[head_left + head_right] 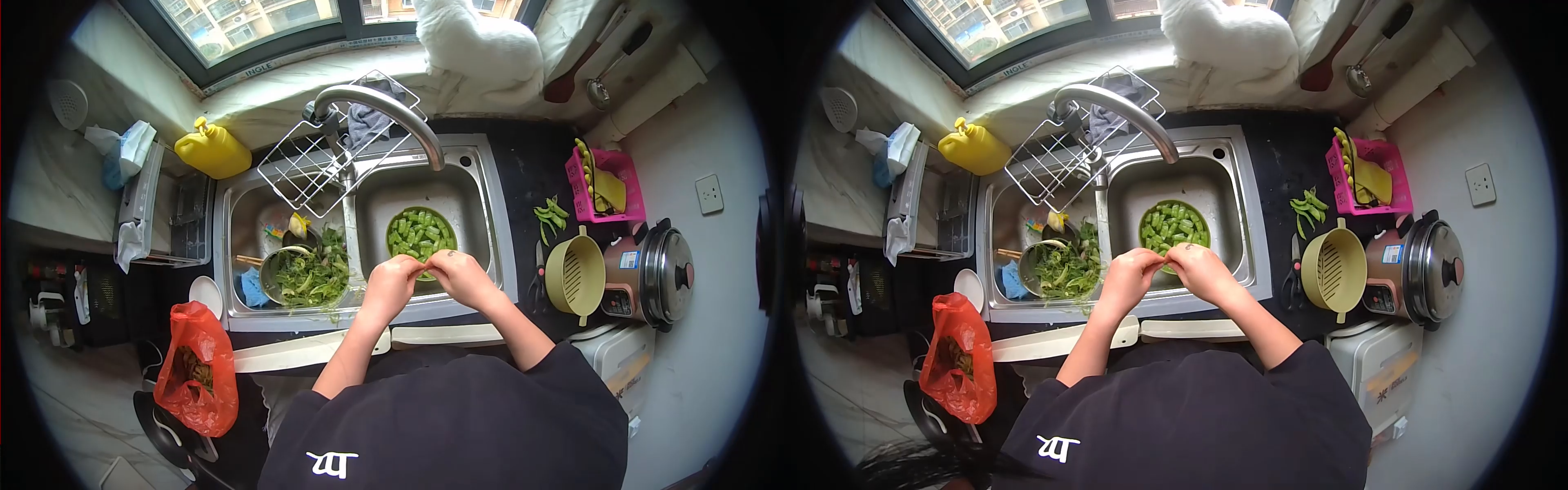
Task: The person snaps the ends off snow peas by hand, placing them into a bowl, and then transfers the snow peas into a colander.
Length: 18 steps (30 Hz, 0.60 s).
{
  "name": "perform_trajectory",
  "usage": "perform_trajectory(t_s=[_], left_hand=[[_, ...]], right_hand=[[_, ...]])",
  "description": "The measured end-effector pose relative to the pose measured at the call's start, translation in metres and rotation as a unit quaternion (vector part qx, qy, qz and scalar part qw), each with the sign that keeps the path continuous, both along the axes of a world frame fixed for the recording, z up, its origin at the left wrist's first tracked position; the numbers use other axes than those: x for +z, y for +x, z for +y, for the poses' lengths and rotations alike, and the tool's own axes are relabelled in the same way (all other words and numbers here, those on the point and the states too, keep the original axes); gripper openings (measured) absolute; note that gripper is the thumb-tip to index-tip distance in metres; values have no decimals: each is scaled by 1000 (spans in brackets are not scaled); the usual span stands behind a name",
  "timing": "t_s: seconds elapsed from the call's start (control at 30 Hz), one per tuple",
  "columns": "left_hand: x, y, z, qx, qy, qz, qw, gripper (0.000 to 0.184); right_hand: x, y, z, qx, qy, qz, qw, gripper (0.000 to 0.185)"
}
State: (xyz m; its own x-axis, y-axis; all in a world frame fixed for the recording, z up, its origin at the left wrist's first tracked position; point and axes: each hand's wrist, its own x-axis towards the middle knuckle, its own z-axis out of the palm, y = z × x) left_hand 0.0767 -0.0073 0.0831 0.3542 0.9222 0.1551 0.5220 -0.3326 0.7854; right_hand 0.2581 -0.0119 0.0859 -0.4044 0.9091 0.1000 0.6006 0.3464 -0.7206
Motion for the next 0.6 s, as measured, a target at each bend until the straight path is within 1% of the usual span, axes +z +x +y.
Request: perform_trajectory(t_s=[0.13, 0.17, 0.2, 0.3, 0.33, 0.37, 0.4, 0.43, 0.47, 0.53, 0.57, 0.6], left_hand=[[-5, 2, 0, -6, -15, 5, 1000, 8], [-5, 3, 0, -6, -18, -1, 1000, 8], [-5, 4, 1, -5, -20, -1, 1000, 8], [1, 9, 1, 63, -32, -47, 996, 7], [1, 11, 2, 64, -34, -48, 996, 7], [1, 13, 3, 85, -14, -72, 994, 6], [1, 14, 3, 107, 7, -97, 990, 6], [2, 15, 4, 113, 10, -103, 988, 5], [3, 16, 5, 119, 8, -103, 988, 5], [6, 16, 5, 123, 21, -110, 986, 5], [8, 16, 4, 120, 1, -105, 987, 4], [7, 16, 4, 125, -2, -103, 987, 4]], right_hand=[[-1, 4, 1, 17, -19, -6, 1000, 8], [1, 4, 1, 16, 3, 5, 1000, 8], [0, 3, 1, 17, 1, 5, 1000, 8], [0, -6, -1, -59, 55, 50, 996, 5], [-1, -10, -2, -58, 52, 50, 996, 5], [-2, -15, -3, -115, 4, 118, 986, 5], [-5, -18, -4, -170, -45, 185, 967, 4], [-12, -21, -5, -191, -111, 257, 941, 5], [-19, -22, -6, -187, -115, 255, 942, 5], [-22, -26, -6, -209, -191, 399, 872, 8], [-21, -26, -6, -226, -243, 460, 824, 8], [-22, -24, -4, -220, -281, 493, 793, 7]])
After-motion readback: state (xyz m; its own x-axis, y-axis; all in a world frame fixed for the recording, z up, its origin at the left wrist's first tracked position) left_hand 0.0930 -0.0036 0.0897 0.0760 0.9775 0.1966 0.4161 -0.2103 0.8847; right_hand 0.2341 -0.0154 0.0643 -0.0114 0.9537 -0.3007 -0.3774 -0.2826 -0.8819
